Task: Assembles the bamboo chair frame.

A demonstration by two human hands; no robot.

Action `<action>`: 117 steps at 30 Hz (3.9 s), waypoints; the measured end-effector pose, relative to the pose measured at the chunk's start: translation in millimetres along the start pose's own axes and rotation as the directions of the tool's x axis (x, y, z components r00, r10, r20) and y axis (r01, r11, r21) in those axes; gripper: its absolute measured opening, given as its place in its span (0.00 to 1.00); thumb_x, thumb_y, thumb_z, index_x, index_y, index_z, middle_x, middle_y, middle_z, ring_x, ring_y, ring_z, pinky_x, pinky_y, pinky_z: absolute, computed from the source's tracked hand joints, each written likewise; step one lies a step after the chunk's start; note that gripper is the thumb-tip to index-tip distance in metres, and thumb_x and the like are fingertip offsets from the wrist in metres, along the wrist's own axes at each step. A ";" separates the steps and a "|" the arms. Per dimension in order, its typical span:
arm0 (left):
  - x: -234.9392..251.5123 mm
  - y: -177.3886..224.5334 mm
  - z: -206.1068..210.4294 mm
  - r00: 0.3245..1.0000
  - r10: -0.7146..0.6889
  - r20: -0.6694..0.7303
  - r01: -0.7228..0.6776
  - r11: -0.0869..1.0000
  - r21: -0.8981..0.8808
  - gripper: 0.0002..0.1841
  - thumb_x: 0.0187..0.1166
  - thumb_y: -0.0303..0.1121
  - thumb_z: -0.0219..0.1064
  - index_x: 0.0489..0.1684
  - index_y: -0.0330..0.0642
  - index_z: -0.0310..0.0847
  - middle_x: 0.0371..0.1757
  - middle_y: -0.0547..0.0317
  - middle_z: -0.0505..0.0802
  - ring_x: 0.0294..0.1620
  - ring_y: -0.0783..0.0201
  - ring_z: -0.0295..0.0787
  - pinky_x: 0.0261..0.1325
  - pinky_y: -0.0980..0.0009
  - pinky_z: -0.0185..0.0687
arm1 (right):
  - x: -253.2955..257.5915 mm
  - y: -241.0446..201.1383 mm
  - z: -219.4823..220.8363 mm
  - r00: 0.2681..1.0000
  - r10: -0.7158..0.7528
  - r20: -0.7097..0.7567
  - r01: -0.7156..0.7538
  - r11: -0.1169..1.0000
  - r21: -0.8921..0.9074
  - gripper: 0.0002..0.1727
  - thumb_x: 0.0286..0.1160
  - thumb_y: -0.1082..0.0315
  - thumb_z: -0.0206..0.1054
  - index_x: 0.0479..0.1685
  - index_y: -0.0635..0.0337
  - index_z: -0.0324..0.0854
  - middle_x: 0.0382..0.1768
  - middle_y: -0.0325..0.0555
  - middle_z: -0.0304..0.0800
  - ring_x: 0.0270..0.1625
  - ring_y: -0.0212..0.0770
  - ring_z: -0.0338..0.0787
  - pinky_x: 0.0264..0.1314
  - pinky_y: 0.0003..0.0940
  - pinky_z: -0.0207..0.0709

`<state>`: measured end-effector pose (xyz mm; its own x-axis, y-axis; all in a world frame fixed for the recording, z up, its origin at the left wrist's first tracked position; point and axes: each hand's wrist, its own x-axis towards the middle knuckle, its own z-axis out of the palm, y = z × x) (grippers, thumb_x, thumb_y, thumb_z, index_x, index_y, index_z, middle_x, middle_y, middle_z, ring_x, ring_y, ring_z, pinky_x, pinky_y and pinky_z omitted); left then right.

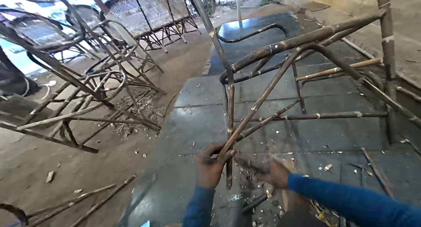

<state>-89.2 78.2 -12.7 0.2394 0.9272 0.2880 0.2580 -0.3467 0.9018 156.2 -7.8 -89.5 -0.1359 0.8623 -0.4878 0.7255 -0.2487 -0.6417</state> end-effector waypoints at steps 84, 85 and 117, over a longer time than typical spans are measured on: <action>-50.6 18.4 40.8 0.987 -0.132 -0.092 0.153 0.949 0.277 0.45 0.61 0.79 0.67 0.70 0.53 0.84 0.22 0.68 0.84 0.22 0.64 0.81 0.33 0.54 0.86 | -107.3 30.4 -7.8 0.938 -0.029 -0.344 0.015 0.999 -0.043 0.39 0.70 0.25 0.61 0.30 0.58 0.86 0.23 0.46 0.86 0.30 0.48 0.88 0.38 0.57 0.82; -51.6 18.9 40.9 0.986 -0.144 -0.088 0.163 0.947 0.277 0.45 0.61 0.80 0.67 0.70 0.54 0.84 0.22 0.68 0.84 0.22 0.64 0.81 0.33 0.54 0.86 | -107.0 41.3 -5.8 0.964 0.002 -0.266 -0.020 0.998 -0.066 0.40 0.71 0.25 0.60 0.25 0.58 0.85 0.22 0.47 0.84 0.31 0.49 0.87 0.39 0.59 0.80; -37.7 35.5 45.2 0.960 -0.213 -0.182 0.275 0.840 0.468 0.47 0.58 0.84 0.62 0.69 0.58 0.85 0.23 0.57 0.91 0.24 0.51 0.88 0.31 0.41 0.84 | -97.3 -60.5 -121.8 0.972 -0.178 -0.151 0.039 0.761 -0.647 0.27 0.82 0.35 0.60 0.53 0.47 0.88 0.47 0.42 0.92 0.43 0.47 0.92 0.46 0.55 0.84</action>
<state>-46.8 24.6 -6.1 0.0051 0.9897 0.1431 0.7209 -0.1028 0.6854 207.7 -22.9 68.8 -0.1592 0.9493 -0.2711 0.9837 0.1295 -0.1244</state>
